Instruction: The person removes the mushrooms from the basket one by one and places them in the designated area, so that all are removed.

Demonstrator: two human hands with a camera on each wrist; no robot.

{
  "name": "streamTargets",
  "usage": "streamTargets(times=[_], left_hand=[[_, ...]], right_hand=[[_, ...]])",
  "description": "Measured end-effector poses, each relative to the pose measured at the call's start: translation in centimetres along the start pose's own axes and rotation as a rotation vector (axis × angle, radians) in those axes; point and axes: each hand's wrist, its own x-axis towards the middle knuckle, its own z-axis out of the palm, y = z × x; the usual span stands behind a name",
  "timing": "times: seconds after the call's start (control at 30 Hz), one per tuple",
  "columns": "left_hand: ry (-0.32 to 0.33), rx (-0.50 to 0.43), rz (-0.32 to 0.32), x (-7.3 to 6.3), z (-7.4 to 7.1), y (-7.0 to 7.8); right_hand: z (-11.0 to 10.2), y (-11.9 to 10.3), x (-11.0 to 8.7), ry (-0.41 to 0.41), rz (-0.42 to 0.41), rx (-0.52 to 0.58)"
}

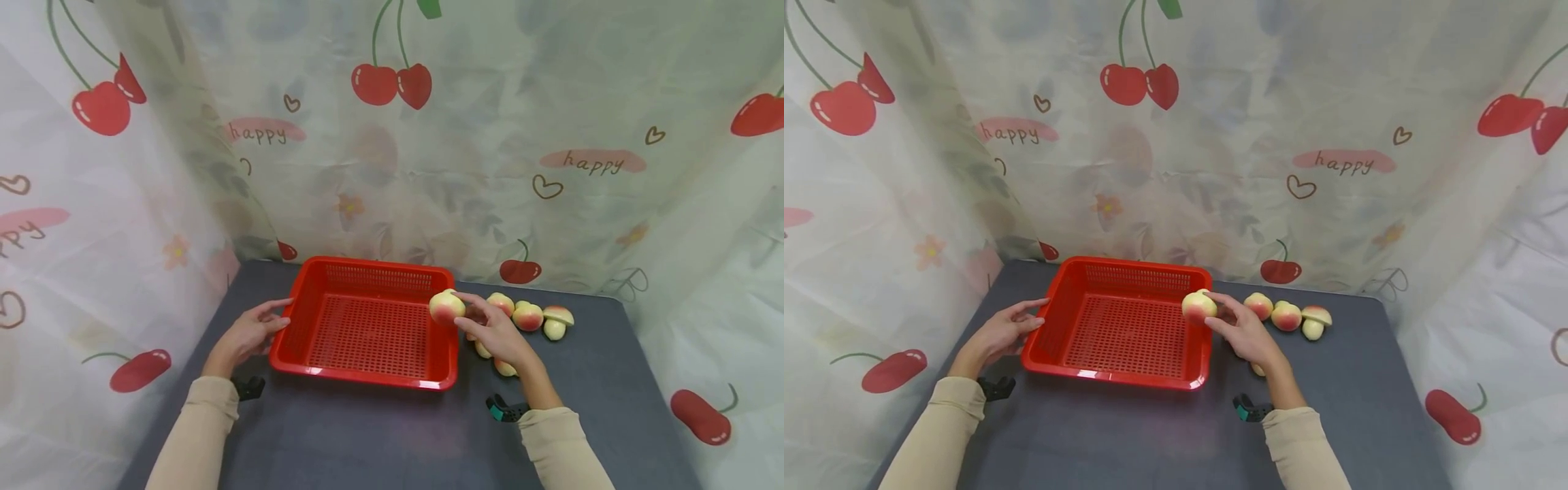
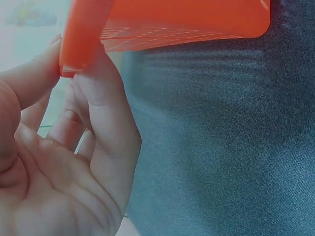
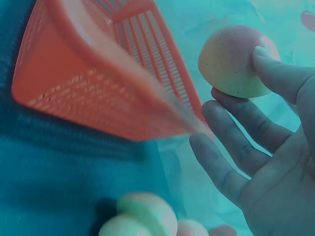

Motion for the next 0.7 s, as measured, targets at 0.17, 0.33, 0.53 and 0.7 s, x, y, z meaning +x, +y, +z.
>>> streamTargets(times=[0.17,0.33,0.53,0.7], left_hand=[[0.005,0.003,0.003,-0.1,-0.1,-0.1],[0.002,-0.003,0.006,-0.1,-0.2,-0.2],[-0.002,0.002,-0.001,0.0,0.1,0.0],[0.004,0.01,-0.004,0.1,0.1,-0.1]], right_hand=[[-0.8,1.6,-1.0,0.034,0.022,0.002],[-1.8,2.9,-2.3,0.058,0.053,0.005],[-3.3,4.7,-3.8,0.098,0.093,-0.026],[-4.5,6.3,-5.0,0.121,0.121,0.021]])
